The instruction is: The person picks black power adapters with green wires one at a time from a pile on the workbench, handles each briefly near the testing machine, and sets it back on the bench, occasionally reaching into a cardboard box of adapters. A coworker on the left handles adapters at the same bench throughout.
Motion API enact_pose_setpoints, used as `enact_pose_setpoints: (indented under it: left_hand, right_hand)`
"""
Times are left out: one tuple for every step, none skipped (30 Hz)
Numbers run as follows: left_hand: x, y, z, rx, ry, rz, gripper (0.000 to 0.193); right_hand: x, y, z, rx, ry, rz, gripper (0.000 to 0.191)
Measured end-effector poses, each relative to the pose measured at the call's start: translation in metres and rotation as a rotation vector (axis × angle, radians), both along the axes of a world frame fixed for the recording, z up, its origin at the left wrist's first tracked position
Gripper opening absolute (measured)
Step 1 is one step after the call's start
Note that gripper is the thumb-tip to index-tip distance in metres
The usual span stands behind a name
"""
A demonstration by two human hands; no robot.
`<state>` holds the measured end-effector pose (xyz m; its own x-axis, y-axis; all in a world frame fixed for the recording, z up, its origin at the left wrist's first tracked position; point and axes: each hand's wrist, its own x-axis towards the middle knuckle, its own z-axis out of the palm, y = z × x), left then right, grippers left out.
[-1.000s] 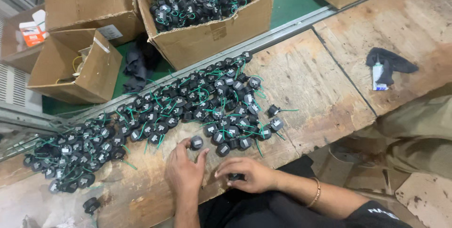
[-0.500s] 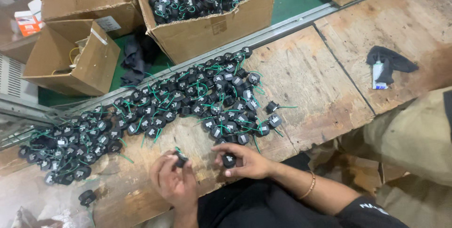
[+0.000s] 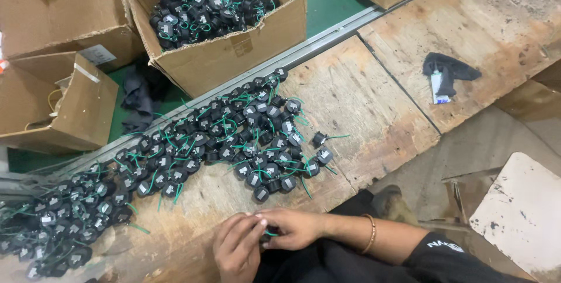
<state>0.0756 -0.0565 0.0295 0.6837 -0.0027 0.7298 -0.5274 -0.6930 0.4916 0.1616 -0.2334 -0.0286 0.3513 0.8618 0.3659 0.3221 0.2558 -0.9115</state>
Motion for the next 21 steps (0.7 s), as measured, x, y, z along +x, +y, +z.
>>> enact_pose_setpoints:
  left_hand:
    - [-0.001,0.005,0.002,0.022,-0.020,-0.048,0.025]
    - [-0.002,0.010,0.004,0.043,-0.037,-0.096,0.024]
    - [-0.004,0.014,0.004,0.051,-0.023,-0.120,0.023]
    - [-0.005,0.017,0.003,0.058,-0.011,-0.144,0.023]
    - [-0.007,0.019,0.000,0.065,0.001,-0.167,0.025]
    - [-0.009,0.018,-0.004,0.025,0.013,-0.101,0.024]
    - [-0.011,0.016,-0.008,-0.015,0.025,-0.033,0.024]
    - [-0.012,0.013,-0.013,-0.054,0.037,0.035,0.024]
    - [-0.012,0.012,-0.017,-0.085,0.037,0.020,0.024]
    - [-0.012,0.011,-0.020,-0.116,0.037,0.003,0.024]
    - [-0.012,0.012,-0.023,-0.148,0.039,-0.015,0.023]
    - [-0.012,0.014,-0.024,-0.160,0.037,-0.100,0.022]
    - [-0.013,0.016,-0.025,-0.173,0.036,-0.184,0.022]
    - [-0.014,0.021,-0.025,-0.186,0.037,-0.267,0.023]
    - [-0.015,0.022,-0.025,-0.176,0.058,-0.247,0.024]
    - [-0.017,0.023,-0.025,-0.166,0.078,-0.227,0.025]
    - [-0.018,0.024,-0.027,-0.154,0.098,-0.207,0.027]
    - [-0.019,0.023,-0.029,-0.158,0.100,-0.171,0.025]
    - [-0.020,0.022,-0.032,-0.161,0.103,-0.134,0.023]
    - [-0.020,0.019,-0.036,-0.165,0.107,-0.097,0.022]
    - [-0.020,0.016,-0.040,-0.242,0.146,-0.068,0.020]
  right_hand:
    - [0.000,0.000,0.002,-0.006,0.101,0.034,0.046]
    - [0.001,-0.001,0.003,-0.043,0.153,0.041,0.042]
    - [0.001,-0.002,0.004,-0.081,0.205,0.047,0.040]
    - [0.002,-0.002,0.005,-0.121,0.254,0.054,0.037]
    - [0.002,-0.003,0.005,-0.102,0.238,0.044,0.036]
    - [0.002,-0.003,0.005,-0.083,0.222,0.036,0.035]
    - [0.002,-0.003,0.005,-0.063,0.205,0.029,0.034]
    - [0.002,-0.002,0.004,-0.059,0.165,0.020,0.033]
    - [0.001,-0.002,0.003,-0.053,0.124,0.009,0.032]
    - [0.001,-0.001,0.003,-0.047,0.083,-0.005,0.031]
    - [0.000,-0.001,0.002,-0.040,0.072,0.009,0.031]
    - [0.001,-0.001,0.002,-0.033,0.060,0.022,0.031]
    - [0.001,-0.001,0.001,-0.026,0.048,0.036,0.031]
    - [0.002,-0.003,0.001,-0.040,0.135,0.069,0.033]
    - [0.004,-0.004,0.002,-0.052,0.222,0.102,0.036]
    - [0.006,-0.005,0.002,-0.064,0.308,0.136,0.039]
    - [0.007,-0.005,0.003,-0.057,0.256,0.133,0.038]
    - [0.010,-0.005,0.004,-0.050,0.203,0.130,0.037]
    - [0.010,-0.004,0.005,-0.043,0.151,0.127,0.036]
    - [0.009,-0.003,0.006,-0.019,0.097,0.084,0.037]
    - [0.008,-0.001,0.008,0.004,0.041,0.040,0.038]
